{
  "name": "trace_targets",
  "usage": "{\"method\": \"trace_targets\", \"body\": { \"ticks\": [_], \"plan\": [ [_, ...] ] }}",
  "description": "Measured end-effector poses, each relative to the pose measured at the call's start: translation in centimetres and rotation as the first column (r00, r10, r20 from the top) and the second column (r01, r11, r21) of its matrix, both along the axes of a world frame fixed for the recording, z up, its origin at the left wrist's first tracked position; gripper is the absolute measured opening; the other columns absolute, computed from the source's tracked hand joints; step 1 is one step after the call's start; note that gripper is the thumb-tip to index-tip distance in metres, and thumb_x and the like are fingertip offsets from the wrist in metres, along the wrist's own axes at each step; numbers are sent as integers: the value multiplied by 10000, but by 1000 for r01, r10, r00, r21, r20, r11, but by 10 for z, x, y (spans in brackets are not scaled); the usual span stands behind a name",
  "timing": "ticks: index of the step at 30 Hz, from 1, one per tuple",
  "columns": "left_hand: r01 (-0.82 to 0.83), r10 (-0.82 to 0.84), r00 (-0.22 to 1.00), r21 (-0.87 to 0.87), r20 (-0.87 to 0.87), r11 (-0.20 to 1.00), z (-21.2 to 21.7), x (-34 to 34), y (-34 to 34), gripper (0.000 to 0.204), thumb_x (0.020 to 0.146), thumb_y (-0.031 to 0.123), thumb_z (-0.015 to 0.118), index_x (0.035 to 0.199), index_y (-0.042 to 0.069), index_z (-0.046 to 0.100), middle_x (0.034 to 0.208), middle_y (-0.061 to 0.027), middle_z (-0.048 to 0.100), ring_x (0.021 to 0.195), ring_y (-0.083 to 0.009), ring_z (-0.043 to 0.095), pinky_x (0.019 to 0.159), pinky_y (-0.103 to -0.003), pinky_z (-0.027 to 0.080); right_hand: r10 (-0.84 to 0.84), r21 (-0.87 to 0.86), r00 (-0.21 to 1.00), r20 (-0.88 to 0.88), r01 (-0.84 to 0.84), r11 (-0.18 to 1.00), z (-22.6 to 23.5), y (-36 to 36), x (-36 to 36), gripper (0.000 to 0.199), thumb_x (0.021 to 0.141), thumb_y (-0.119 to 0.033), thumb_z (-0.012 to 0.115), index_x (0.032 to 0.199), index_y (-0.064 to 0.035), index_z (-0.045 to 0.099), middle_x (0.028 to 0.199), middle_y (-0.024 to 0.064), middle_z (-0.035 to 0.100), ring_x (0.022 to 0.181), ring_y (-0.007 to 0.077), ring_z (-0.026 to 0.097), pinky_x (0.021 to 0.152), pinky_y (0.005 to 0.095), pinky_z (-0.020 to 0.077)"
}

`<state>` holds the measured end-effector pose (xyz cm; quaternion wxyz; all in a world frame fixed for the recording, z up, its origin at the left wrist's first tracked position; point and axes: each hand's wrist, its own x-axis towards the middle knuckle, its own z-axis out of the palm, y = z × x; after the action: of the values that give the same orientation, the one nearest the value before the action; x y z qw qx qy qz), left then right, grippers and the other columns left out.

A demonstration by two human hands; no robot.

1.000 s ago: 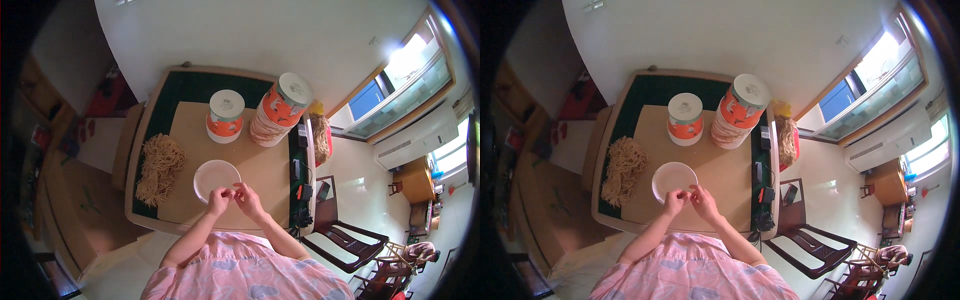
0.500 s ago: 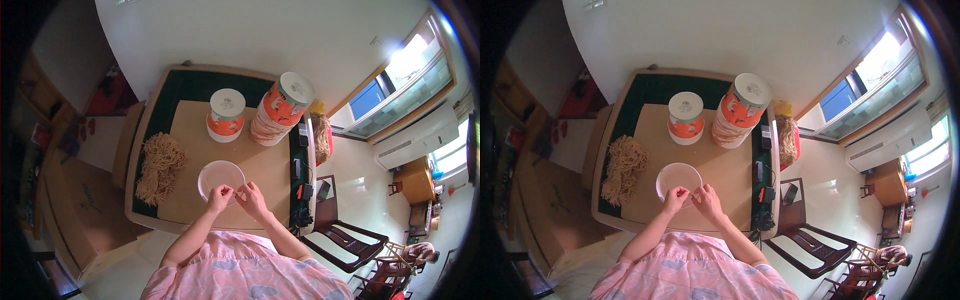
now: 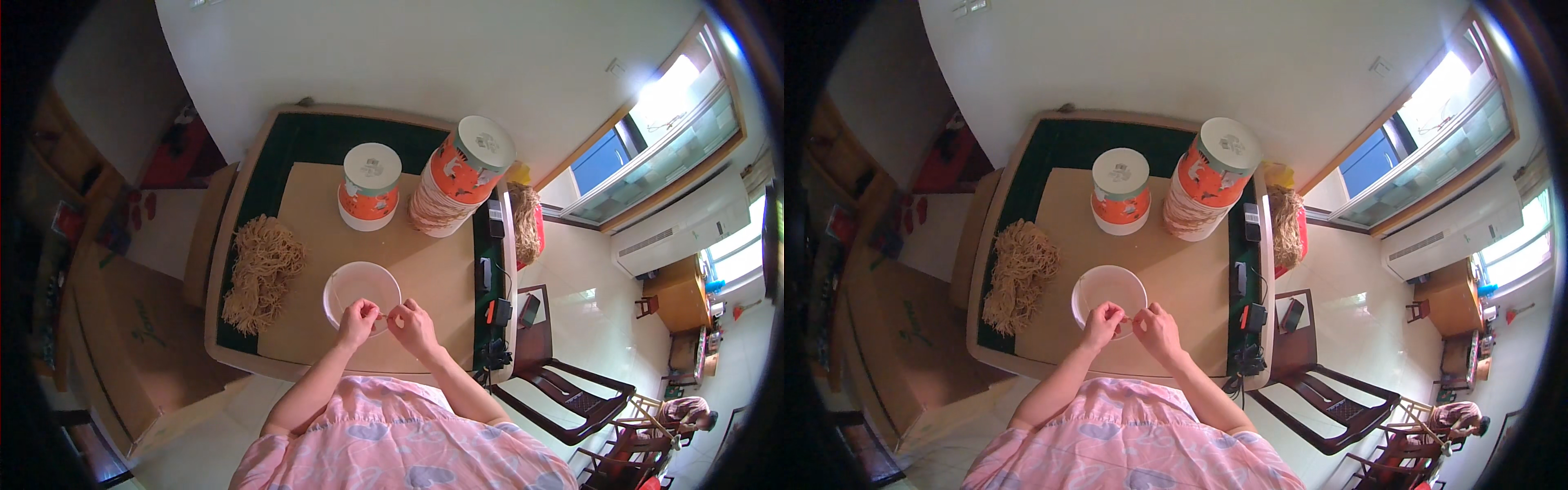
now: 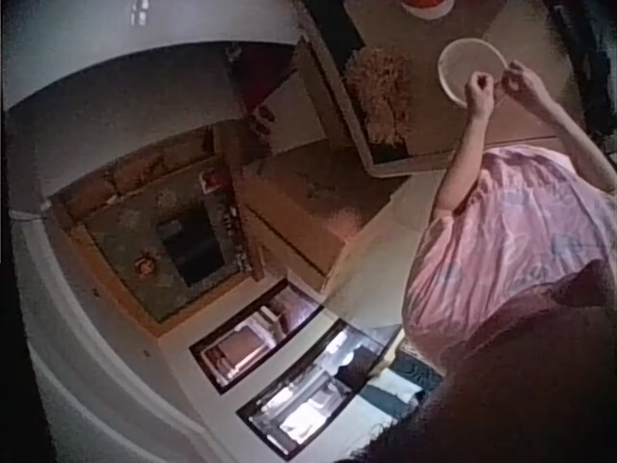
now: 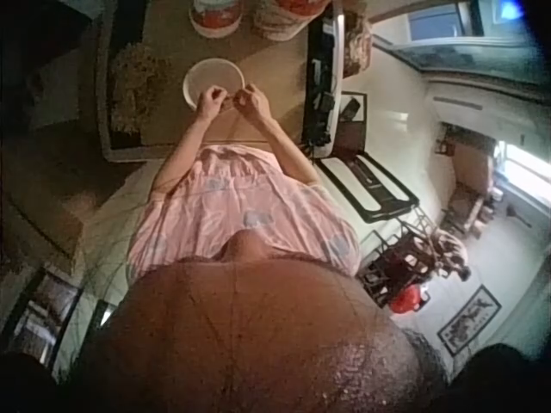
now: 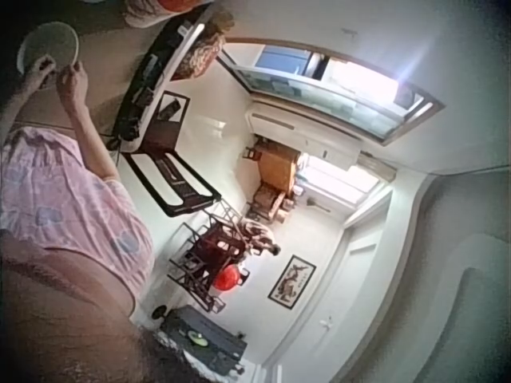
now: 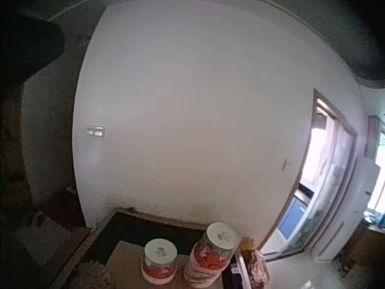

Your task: Placing straw-like packing material into paper containers.

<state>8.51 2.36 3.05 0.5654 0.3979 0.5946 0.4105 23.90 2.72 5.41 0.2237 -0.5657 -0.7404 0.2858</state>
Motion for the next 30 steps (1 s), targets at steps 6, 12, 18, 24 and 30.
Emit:
{"method": "trace_targets", "body": {
  "ticks": [6,12,18,24,30],
  "plan": [
    [20,-19,999,-16,48,1000,1,0,-1,60,859,68,518,829,16,530,711,-55,617,486,-104,546,399,-231,428,-13,31,997,-74,15,999,-2,1,-8,103,720,-131,614,817,-98,612,822,94,560,771,293,581,667,373,484],
    [10,-8,998,-29,63,1000,1,-7,1,63,867,94,512,854,33,523,736,-51,626,505,-101,568,377,-221,424,-22,-40,985,-174,15,999,-8,3,-11,105,739,-126,607,838,-91,610,839,98,591,756,290,598,646,370,488],
    [25,-24,999,-14,42,1000,5,-8,0,98,856,94,532,938,42,544,761,-41,631,553,-103,595,402,-213,455,-27,-59,990,-136,19,998,-4,2,-10,89,751,-135,602,826,-88,609,824,91,605,747,286,607,635,375,490],
    [194,-182,974,88,-134,977,4,-4,0,144,825,77,578,953,21,612,727,-40,638,594,-112,614,439,-223,475,-13,-9,993,-114,12,1000,-1,1,-8,80,747,-134,601,812,-86,606,817,95,594,744,289,597,638,378,487],
    [221,-126,918,221,-377,950,11,1,0,74,779,64,613,817,11,648,683,-80,652,620,-121,627,523,-254,496,12,39,994,-105,-7,999,-2,0,-5,70,740,-122,596,793,-78,594,794,101,583,732,302,588,639,388,483]
  ]
}}
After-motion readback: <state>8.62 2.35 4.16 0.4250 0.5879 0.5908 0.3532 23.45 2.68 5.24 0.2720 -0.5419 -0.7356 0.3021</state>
